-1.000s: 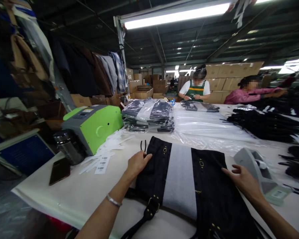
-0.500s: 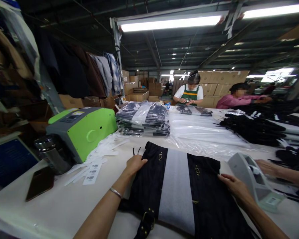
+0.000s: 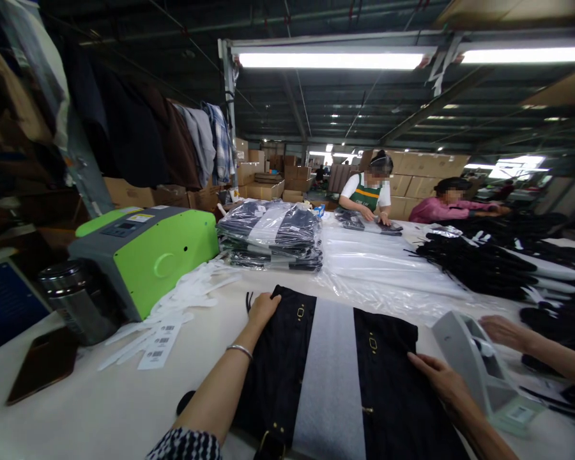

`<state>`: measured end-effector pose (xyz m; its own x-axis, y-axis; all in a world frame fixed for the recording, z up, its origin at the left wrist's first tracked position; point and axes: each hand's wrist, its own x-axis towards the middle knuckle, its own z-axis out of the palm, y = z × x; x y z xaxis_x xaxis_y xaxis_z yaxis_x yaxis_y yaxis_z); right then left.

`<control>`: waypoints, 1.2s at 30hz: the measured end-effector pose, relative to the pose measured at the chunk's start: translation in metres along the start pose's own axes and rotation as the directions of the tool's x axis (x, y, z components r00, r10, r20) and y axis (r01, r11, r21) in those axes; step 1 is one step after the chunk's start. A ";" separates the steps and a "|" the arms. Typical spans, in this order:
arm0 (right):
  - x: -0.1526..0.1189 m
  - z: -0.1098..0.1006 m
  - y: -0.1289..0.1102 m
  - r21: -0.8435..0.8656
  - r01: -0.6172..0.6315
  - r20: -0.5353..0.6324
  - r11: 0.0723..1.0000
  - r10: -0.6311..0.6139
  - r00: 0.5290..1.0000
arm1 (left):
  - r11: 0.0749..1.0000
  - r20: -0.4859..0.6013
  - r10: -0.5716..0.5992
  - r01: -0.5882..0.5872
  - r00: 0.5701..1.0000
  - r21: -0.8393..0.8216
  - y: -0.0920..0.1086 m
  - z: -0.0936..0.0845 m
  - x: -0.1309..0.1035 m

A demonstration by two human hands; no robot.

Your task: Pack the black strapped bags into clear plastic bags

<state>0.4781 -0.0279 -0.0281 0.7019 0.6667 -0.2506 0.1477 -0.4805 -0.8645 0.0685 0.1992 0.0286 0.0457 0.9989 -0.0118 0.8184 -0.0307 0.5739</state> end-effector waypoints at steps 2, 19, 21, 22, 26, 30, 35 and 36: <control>-0.003 0.002 -0.002 0.042 -0.010 0.013 0.999 0.010 1.000 | 1.000 -0.062 0.014 -0.014 0.998 0.012 0.003 -0.003 0.000; -0.019 0.002 -0.020 0.122 -0.039 -0.014 0.992 0.041 0.999 | 0.994 -0.174 -0.004 -0.015 0.985 -0.112 0.019 0.010 0.033; -0.021 0.003 -0.022 0.148 -0.037 -0.024 0.988 0.041 0.999 | 0.990 -0.135 0.011 -0.030 0.991 -0.140 0.021 0.010 0.039; -0.021 0.005 -0.022 0.170 -0.030 -0.017 0.985 0.034 0.999 | 0.987 -0.111 0.020 -0.037 0.994 -0.159 0.021 0.010 0.042; -0.025 0.008 -0.021 0.248 -0.001 0.028 0.969 -0.006 1.000 | 0.985 -0.052 0.047 -0.055 0.998 -0.161 0.017 0.010 0.043; -0.026 0.004 -0.025 0.257 0.009 0.058 0.966 -0.025 0.998 | 0.997 -0.097 0.075 -0.072 0.992 0.031 0.021 0.001 0.038; -0.014 -0.001 -0.048 0.129 0.062 0.012 0.990 -0.064 0.998 | 0.922 -0.115 0.284 -0.238 0.952 0.307 0.041 -0.001 0.039; -0.010 0.001 -0.053 0.087 0.092 -0.029 0.992 -0.090 0.996 | 0.899 -0.090 0.315 -0.267 0.945 0.346 0.042 0.003 0.040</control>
<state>0.4629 -0.0081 0.0199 0.7060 0.6902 -0.1590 0.1508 -0.3659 -0.9184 0.1061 0.2375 0.0501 0.2497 0.9373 0.2431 0.9220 -0.3069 0.2362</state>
